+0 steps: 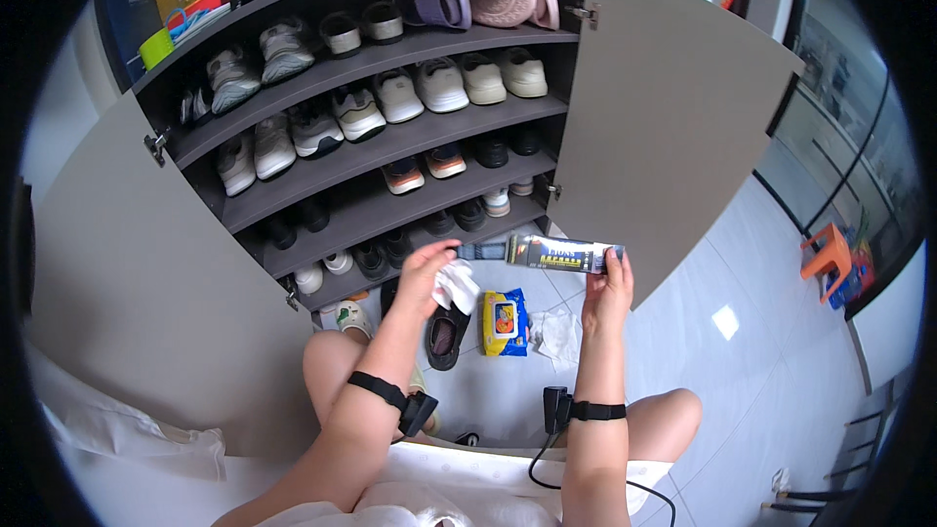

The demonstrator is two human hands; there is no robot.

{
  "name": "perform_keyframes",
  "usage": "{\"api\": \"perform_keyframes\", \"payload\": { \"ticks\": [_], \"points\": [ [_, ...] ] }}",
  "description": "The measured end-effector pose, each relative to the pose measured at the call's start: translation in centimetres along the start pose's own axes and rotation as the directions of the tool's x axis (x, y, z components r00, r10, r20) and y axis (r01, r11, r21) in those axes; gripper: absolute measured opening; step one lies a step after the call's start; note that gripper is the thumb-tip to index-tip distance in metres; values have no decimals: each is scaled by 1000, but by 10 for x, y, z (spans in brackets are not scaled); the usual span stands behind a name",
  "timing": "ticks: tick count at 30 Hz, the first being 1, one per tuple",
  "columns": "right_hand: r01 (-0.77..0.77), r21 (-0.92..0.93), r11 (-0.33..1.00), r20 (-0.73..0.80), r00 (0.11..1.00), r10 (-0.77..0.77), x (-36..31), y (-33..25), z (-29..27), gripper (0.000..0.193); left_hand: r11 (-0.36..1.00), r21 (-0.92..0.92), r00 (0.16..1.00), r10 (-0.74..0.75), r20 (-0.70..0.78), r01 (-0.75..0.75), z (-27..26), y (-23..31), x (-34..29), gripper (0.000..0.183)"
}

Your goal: The person wipes a black shoe using a wet wipe, cleans the sole and sides, retrieves a box of shoe polish and a brush from a cabinet, and applies polish to the shoe.

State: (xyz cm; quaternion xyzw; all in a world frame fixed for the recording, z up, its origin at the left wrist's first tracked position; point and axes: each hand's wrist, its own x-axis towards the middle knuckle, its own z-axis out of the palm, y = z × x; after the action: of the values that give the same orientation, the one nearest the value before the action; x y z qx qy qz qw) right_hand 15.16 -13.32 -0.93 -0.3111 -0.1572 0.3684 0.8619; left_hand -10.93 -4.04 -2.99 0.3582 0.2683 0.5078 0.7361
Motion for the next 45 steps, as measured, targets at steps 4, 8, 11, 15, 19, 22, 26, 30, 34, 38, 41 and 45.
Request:
{"api": "perform_keyframes", "payload": {
  "ticks": [4,8,11,15,19,22,26,30,34,38,41,45],
  "points": [
    [-221,164,961,-262,930,259,-9,26,-53,19,997,10,996,82,-27,-81,3,20,-14,22],
    [-401,64,914,-269,875,403,-32,61,-83,19,995,-19,993,100,-67,-102,-1,15,-24,23],
    [-483,73,873,-322,817,479,-42,92,-129,19,996,-81,997,43,-57,-47,1,-1,-30,22],
    [-575,-34,818,-424,749,509,-73,115,-182,15,993,-114,997,-16,-74,8,-3,-12,-35,21],
    [-576,-33,817,-458,735,500,-97,121,-194,28,996,-83,994,-25,-104,17,-11,-18,-35,20],
    [-465,-211,860,-359,855,375,-94,112,-196,47,996,-45,978,-80,-195,72,-11,-28,-34,21],
    [-347,-237,908,-186,933,308,-87,85,-150,43,990,-85,906,-134,-402,108,-18,-33,-33,15],
    [-304,-162,939,-126,950,286,-87,58,-116,42,992,-102,916,-105,-387,70,-9,-33,-30,15],
    [-272,-78,959,-90,960,265,-93,45,-104,48,989,-141,970,-75,-229,43,6,-30,-38,12],
    [-232,-46,972,12,973,232,-94,36,-92,51,988,-152,979,-71,-189,42,15,-28,-45,11],
    [-233,-64,970,44,971,236,-98,30,-85,47,989,-146,986,-56,-158,33,13,-28,-47,12],
    [-247,-46,968,54,967,250,-105,20,-74,46,986,-160,989,-67,-135,44,13,-28,-47,14]
  ]
}}
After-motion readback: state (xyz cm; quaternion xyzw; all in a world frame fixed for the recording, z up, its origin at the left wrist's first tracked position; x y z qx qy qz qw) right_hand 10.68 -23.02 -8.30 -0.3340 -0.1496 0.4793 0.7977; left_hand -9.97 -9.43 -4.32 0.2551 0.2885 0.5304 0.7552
